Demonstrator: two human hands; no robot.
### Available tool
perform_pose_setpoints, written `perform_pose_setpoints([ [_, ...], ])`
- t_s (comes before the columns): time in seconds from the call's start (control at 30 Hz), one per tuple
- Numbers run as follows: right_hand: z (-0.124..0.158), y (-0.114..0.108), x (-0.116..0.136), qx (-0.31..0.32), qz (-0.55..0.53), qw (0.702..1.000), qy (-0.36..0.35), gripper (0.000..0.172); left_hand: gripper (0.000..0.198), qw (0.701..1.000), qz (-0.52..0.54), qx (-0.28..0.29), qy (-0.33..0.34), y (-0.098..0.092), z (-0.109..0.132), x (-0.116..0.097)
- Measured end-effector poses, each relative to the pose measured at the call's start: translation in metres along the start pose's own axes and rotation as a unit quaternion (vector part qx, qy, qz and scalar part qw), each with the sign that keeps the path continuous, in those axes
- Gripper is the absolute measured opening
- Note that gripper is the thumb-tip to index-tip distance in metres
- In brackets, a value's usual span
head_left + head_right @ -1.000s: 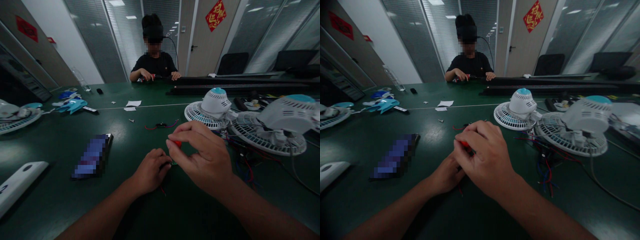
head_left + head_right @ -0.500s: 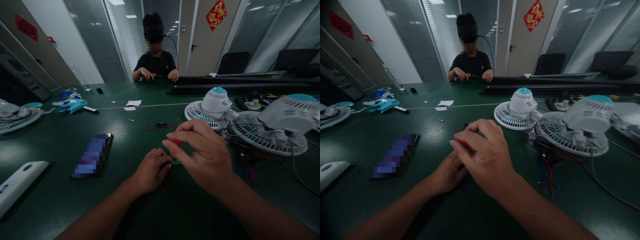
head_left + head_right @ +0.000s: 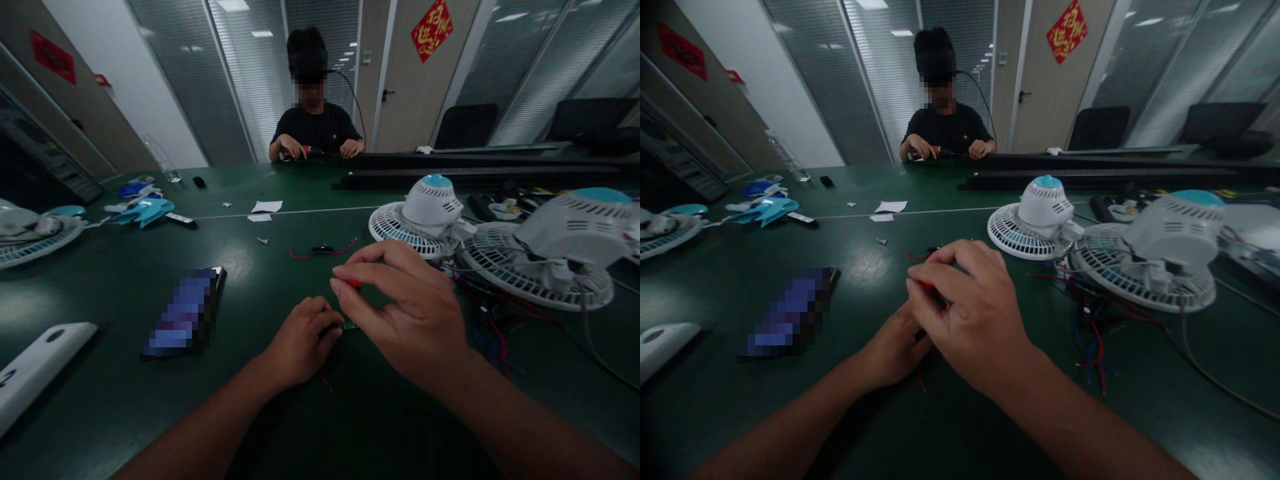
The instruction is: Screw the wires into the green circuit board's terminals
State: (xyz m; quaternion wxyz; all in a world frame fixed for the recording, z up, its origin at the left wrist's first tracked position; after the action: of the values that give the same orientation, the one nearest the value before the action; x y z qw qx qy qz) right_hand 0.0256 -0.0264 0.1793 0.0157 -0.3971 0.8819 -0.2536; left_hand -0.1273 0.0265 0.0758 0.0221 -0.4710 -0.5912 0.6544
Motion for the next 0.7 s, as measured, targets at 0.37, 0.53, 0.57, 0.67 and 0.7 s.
perform_pose_setpoints([
  [0.37, 0.002, -0.0005, -0.001, 0.01, -0.003, 1.0, 0.015, 0.009, 0.016, 1.0, -0.002, 0.0, -0.002, 0.0002, 0.0004, -0.0009],
  [0.53, 0.0027, -0.0005, -0.0015, 0.003, -0.004, 1.0, 0.018, 0.009, 0.017, 1.0, -0.005, 0.003, -0.006, 0.0008, 0.0009, 0.0005],
  [0.57, 0.003, -0.0002, -0.0018, 0.002, -0.001, 1.0, 0.016, 0.009, 0.016, 1.0, -0.007, 0.004, -0.008, 0.0007, 0.0008, 0.0005],
  [0.67, 0.0039, 0.0004, -0.0028, 0.004, 0.007, 1.0, 0.012, 0.009, 0.015, 1.0, -0.015, 0.007, -0.007, 0.0004, 0.0002, -0.0002],
  [0.7, 0.0041, 0.0004, -0.0032, 0.005, 0.009, 1.0, 0.011, 0.009, 0.015, 1.0, -0.016, 0.007, -0.006, 0.0002, -0.0001, -0.0005],
])
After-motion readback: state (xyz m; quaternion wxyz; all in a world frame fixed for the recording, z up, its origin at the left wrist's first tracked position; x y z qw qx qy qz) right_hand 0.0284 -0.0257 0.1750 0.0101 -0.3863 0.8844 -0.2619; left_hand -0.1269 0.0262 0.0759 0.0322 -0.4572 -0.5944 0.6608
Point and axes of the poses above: each hand's wrist, its own z-axis away from the middle knuckle, its own y-axis out of the palm, x = y × z, the point moved 1 cm from there along -z, towards the middle knuckle, and after that the axes turned 13 degrees about -y, right-handed, at the moved point
